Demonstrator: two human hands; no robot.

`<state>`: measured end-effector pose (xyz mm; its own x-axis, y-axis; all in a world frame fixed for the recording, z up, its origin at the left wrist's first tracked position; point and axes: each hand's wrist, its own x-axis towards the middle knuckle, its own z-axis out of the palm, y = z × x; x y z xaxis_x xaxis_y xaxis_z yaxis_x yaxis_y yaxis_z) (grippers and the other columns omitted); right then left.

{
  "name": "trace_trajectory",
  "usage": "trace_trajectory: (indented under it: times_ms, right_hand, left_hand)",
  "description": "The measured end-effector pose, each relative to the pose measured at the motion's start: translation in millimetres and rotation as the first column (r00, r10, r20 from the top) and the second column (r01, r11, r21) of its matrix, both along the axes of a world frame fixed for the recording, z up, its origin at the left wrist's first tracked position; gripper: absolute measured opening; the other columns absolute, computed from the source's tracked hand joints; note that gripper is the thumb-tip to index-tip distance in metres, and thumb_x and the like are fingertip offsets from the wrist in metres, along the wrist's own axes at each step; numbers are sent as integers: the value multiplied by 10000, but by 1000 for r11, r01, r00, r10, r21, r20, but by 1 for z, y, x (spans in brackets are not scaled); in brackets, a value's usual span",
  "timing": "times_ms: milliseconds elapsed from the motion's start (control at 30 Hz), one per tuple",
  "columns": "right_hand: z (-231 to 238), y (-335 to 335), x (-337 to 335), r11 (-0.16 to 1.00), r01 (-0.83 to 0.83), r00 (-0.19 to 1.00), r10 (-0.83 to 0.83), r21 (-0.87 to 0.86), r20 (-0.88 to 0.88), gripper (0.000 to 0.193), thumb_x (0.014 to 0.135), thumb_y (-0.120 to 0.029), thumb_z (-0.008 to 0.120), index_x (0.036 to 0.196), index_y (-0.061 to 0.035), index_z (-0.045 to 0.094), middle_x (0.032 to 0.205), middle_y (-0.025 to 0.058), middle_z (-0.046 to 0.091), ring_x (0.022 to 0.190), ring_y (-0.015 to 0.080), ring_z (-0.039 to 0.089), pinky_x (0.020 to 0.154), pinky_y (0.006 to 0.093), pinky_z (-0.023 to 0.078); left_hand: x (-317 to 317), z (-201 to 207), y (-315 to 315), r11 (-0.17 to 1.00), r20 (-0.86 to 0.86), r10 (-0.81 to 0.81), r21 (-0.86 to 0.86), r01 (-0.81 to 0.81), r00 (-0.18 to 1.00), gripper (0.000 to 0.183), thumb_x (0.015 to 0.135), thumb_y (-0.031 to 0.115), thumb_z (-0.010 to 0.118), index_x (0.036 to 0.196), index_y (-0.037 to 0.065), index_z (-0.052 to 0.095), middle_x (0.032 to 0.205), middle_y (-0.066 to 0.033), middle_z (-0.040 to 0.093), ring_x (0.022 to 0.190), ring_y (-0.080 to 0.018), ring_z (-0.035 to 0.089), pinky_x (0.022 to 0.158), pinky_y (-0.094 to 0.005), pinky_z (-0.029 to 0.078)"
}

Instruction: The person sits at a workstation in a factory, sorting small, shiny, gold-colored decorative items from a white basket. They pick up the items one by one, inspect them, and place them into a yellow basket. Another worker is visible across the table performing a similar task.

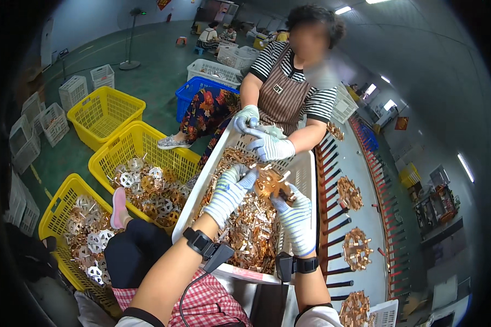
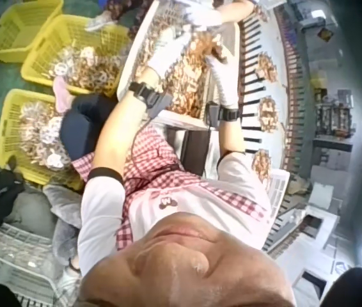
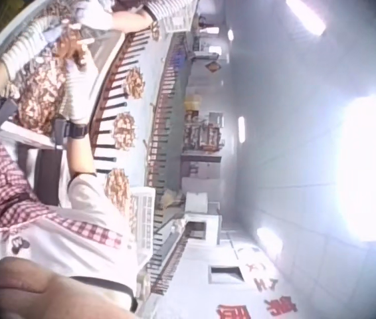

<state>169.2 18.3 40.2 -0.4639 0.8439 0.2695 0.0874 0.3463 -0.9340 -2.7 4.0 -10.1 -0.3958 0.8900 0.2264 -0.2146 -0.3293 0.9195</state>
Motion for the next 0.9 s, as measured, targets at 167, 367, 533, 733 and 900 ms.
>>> trace_trajectory:
  times_ms: [167,367,533,733,900]
  right_hand:
    - [0,1,0,999,19,998,-20,31,57,328,859,-98,664,1163,20,618,973,10,648,882,58,550,793,233,469]
    - [4,-3,2,991,99,995,-100,89,13,212,894,-135,625,1049,8,640,769,-38,594,672,30,477,592,204,410]
    - [12,26,15,940,295,955,-282,171,-97,154,892,-118,648,989,2,650,704,-27,612,603,21,493,523,199,415]
    - [-6,7,5,982,75,994,-87,175,61,248,884,-108,663,1104,4,641,869,17,670,761,62,592,683,222,502]
    - [-20,14,11,904,43,962,-153,425,227,296,818,-64,697,1096,28,647,911,46,692,824,80,622,728,248,517]
  left_hand:
    - [-2,6,-7,991,82,126,-59,-121,989,277,941,330,589,901,57,611,659,40,538,568,-49,462,526,-225,392]
    - [-3,3,-8,940,-455,301,-6,-340,838,262,895,272,625,837,16,614,655,-52,601,578,-123,517,566,-302,449]
    - [11,7,-6,997,-91,31,73,-25,995,249,924,276,600,859,36,602,657,-20,600,547,-70,532,496,-232,445]
    - [7,18,-17,994,352,-79,-40,100,932,258,930,345,601,949,89,571,610,2,558,388,-35,365,358,-207,309]
    - [7,23,-26,984,260,-52,-149,93,964,266,896,331,641,898,67,608,624,-2,575,430,-69,445,395,-252,362]
